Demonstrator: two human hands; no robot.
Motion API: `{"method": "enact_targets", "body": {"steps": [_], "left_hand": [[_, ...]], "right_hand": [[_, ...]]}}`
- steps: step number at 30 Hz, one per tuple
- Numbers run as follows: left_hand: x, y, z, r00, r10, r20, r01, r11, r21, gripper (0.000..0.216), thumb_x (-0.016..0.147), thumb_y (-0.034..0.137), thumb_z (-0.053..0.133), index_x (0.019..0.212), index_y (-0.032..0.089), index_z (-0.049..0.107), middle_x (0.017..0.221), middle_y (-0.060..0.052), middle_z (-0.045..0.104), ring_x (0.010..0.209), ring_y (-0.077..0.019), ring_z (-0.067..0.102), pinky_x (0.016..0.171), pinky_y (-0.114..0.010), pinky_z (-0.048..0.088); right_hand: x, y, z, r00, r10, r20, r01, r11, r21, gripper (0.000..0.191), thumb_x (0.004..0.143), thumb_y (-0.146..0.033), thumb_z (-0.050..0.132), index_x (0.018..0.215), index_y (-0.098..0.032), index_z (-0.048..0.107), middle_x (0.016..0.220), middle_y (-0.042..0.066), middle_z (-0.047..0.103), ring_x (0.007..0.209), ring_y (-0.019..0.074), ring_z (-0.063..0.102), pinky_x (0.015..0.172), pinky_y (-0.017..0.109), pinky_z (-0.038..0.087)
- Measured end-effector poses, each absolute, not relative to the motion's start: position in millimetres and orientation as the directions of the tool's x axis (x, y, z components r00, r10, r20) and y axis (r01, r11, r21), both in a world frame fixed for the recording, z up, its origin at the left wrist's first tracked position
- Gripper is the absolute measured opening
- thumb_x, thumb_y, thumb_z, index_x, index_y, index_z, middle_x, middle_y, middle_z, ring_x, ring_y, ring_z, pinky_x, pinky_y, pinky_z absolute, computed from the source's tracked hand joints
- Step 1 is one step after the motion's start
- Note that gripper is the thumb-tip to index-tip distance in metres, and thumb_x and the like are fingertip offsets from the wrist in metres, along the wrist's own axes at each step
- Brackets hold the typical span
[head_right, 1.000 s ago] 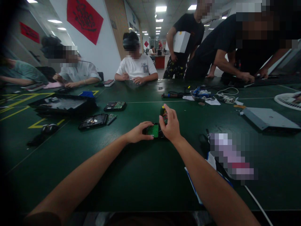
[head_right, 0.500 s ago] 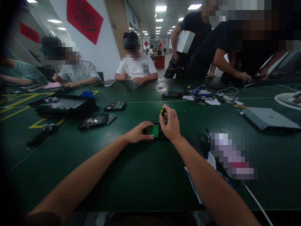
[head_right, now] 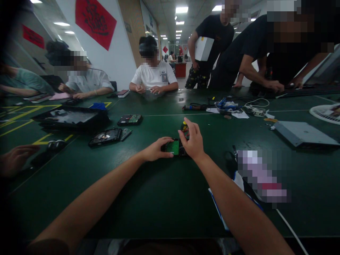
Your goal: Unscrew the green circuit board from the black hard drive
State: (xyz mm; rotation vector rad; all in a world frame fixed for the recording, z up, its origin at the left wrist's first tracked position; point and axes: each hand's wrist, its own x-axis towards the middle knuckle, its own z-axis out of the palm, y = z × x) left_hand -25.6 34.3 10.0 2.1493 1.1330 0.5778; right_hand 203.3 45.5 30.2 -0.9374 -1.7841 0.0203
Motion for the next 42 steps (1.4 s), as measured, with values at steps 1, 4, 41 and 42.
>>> {"method": "enact_targets", "body": {"steps": [1, 4, 41, 42], "left_hand": [[-25.6, 33.9, 10.7, 0.532, 0.843, 0.083, 0.564, -0.426, 0.707, 0.084, 0.071, 0.058, 0.077, 0.143, 0.028, 0.048, 0.154, -0.01, 0.039, 0.142, -0.0347, 0.037, 0.117, -0.053, 0.033], [-25.2, 32.3, 12.8, 0.523, 0.849, 0.074, 0.57, -0.413, 0.71, 0.084, 0.071, 0.057, 0.077, 0.143, 0.027, 0.047, 0.154, -0.01, 0.038, 0.141, -0.0349, 0.038, 0.117, -0.053, 0.034], [-26.0, 34.3, 8.8, 0.534, 0.84, 0.096, 0.57, -0.441, 0.693, 0.086, 0.071, 0.058, 0.077, 0.144, 0.024, 0.047, 0.153, -0.011, 0.04, 0.141, -0.0329, 0.038, 0.119, -0.049, 0.032], [-26.2, 34.7, 8.4, 0.534, 0.84, 0.097, 0.569, -0.441, 0.694, 0.085, 0.071, 0.058, 0.077, 0.144, 0.025, 0.047, 0.153, -0.011, 0.039, 0.141, -0.033, 0.038, 0.118, -0.049, 0.032]], "right_hand": [[203.2, 45.4, 30.2, -0.124, 0.597, 0.792, 0.58, 0.692, -0.43, 0.062, 0.093, -0.03, 0.057, 0.151, -0.033, 0.035, 0.124, 0.01, 0.056, 0.092, 0.0237, 0.064, 0.078, 0.046, 0.062], [202.3, 45.0, 29.9, -0.124, 0.594, 0.795, 0.571, 0.698, -0.432, 0.063, 0.095, -0.028, 0.054, 0.153, -0.033, 0.031, 0.128, 0.01, 0.056, 0.093, 0.0231, 0.065, 0.085, 0.048, 0.061], [202.5, 47.7, 27.2, -0.113, 0.582, 0.805, 0.553, 0.71, -0.436, 0.06, 0.093, -0.025, 0.058, 0.149, -0.03, 0.036, 0.132, 0.011, 0.054, 0.097, 0.023, 0.066, 0.085, 0.045, 0.061], [202.3, 47.4, 27.4, -0.114, 0.583, 0.804, 0.552, 0.71, -0.437, 0.06, 0.093, -0.024, 0.057, 0.149, -0.03, 0.035, 0.133, 0.012, 0.054, 0.096, 0.0226, 0.066, 0.087, 0.045, 0.06]]}}
